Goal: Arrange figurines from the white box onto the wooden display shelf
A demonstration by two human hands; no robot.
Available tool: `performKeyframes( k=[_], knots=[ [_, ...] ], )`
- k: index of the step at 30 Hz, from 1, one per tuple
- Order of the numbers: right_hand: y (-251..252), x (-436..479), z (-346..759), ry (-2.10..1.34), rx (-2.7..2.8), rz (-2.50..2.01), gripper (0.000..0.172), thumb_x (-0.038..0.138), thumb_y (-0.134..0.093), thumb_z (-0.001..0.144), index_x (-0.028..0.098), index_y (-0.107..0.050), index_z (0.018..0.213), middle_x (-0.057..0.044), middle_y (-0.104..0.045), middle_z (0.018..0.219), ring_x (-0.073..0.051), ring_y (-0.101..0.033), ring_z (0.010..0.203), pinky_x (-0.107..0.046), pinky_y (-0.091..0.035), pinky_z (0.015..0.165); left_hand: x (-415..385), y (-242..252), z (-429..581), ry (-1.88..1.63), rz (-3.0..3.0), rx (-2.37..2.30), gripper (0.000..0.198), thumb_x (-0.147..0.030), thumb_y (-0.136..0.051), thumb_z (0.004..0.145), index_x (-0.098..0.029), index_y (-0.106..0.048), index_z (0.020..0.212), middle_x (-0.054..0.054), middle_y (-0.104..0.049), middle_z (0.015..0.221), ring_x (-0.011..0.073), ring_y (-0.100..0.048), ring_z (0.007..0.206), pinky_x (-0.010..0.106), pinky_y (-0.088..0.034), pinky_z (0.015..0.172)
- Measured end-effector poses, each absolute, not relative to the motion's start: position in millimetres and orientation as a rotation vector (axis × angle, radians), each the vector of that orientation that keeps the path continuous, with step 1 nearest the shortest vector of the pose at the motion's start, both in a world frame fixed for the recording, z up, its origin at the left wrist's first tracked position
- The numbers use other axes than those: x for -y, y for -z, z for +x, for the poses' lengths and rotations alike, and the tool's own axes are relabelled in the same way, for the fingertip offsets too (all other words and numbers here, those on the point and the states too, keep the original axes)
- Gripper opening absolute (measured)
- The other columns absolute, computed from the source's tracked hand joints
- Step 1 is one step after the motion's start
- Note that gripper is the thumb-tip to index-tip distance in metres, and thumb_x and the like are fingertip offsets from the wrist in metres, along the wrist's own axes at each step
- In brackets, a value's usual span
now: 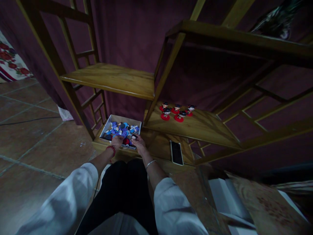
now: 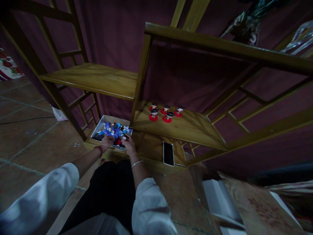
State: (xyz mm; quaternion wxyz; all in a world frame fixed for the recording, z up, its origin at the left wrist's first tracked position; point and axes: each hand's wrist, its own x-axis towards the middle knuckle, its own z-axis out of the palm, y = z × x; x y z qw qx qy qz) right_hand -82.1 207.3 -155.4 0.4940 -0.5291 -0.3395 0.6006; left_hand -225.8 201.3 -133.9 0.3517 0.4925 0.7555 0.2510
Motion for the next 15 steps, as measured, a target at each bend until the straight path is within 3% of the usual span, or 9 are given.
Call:
performKeyframes(
  k=[5, 15],
  knots=[
    [158, -207, -82, -1.477, 0.863, -1.330, 0.052, 0.026, -0.067, 0.048, 0.018, -0.056, 0.098, 0.000, -0.061, 0.077, -0.013, -0.057, 0.064, -0.027, -0.047, 0.062, -207, 134, -221, -0.462, 1.478, -1.953, 0.020, -0.010, -0.050, 0.071, -0.017, -0.066, 0.082, 0.006, -0.066, 0.090, 0.0167, -0.058, 0.089, 0.024, -0.040, 0.078],
    [176, -210, -83, -1.392, 1.015, -1.439, 0.049, 0.025, -0.062, 0.055, 0.020, -0.055, 0.104, 0.001, -0.063, 0.078, -0.013, -0.058, 0.065, -0.028, -0.050, 0.064, -209, 132, -212, -0.494, 1.549, -1.916, 0.007, -0.017, -0.056, 0.066, -0.020, -0.061, 0.061, 0.006, -0.063, 0.071, 0.0207, -0.057, 0.086, 0.030, -0.036, 0.086]
  ],
)
